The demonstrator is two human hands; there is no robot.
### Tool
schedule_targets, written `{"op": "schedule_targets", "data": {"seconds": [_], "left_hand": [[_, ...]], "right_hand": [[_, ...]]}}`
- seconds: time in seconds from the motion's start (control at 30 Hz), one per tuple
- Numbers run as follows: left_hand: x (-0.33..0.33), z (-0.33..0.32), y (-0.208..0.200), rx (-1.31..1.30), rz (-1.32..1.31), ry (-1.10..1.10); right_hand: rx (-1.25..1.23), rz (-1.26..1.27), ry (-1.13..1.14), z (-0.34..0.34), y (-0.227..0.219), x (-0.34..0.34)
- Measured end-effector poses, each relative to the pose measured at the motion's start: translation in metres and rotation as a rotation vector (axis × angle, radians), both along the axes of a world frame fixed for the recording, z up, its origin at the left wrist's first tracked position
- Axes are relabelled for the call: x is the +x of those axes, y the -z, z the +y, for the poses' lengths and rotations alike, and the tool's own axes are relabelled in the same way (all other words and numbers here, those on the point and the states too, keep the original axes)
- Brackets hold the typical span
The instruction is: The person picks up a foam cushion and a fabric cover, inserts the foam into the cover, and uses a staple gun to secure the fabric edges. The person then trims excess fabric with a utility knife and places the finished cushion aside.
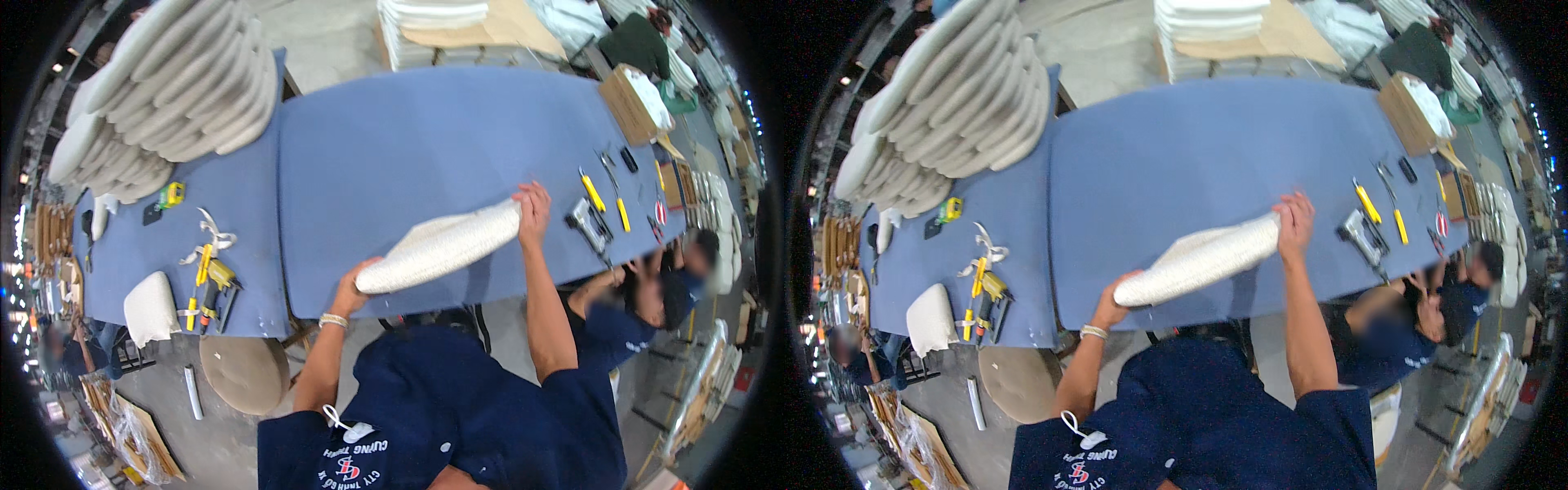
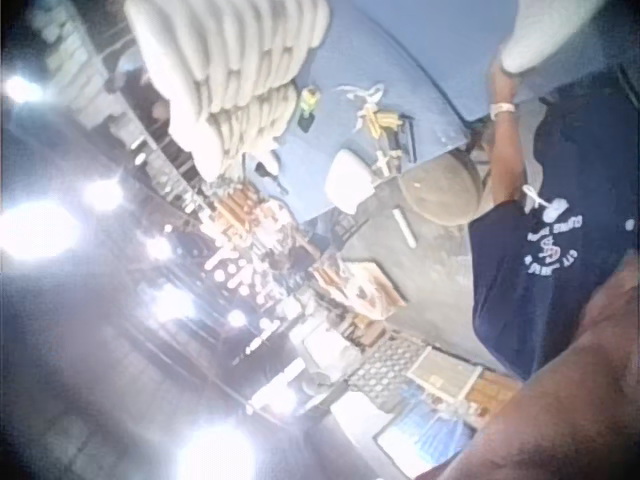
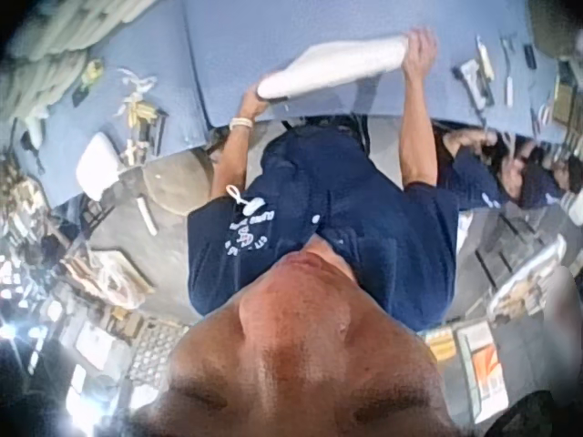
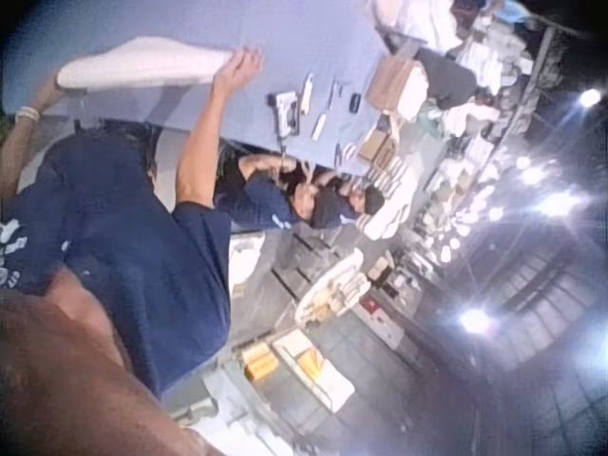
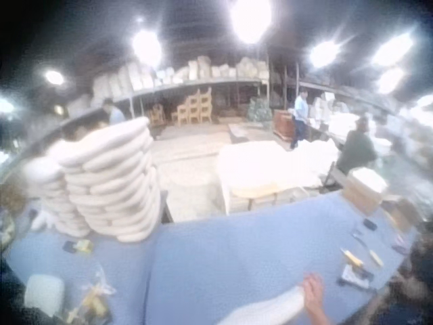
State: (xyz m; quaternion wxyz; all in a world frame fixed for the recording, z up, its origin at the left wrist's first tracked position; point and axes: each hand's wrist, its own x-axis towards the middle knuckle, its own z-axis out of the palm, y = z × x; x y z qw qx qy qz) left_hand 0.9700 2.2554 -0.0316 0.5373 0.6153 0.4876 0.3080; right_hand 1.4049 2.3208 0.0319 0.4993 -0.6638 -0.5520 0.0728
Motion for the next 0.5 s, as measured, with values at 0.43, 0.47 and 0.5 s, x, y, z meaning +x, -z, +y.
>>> {"op": "schedule_targets", "data": {"seconds": [0.43, 0.47, 0.5], "left_hand": [[0.157, 0.067, -0.336, 0.564, 0.829, -0.066], [0.176, 0.073, -0.342, 0.586, 0.836, -0.081], [0.198, 0.081, -0.346, 0.612, 0.837, -0.091]], "right_hand": [[-0.195, 0.547, -0.374, 0.057, -0.095, 0.018], [-0.134, 0.57, -0.417, 0.06, -0.113, 0.012], [-0.036, 0.512, -0.428, 0.069, -0.121, 0.017]]}}
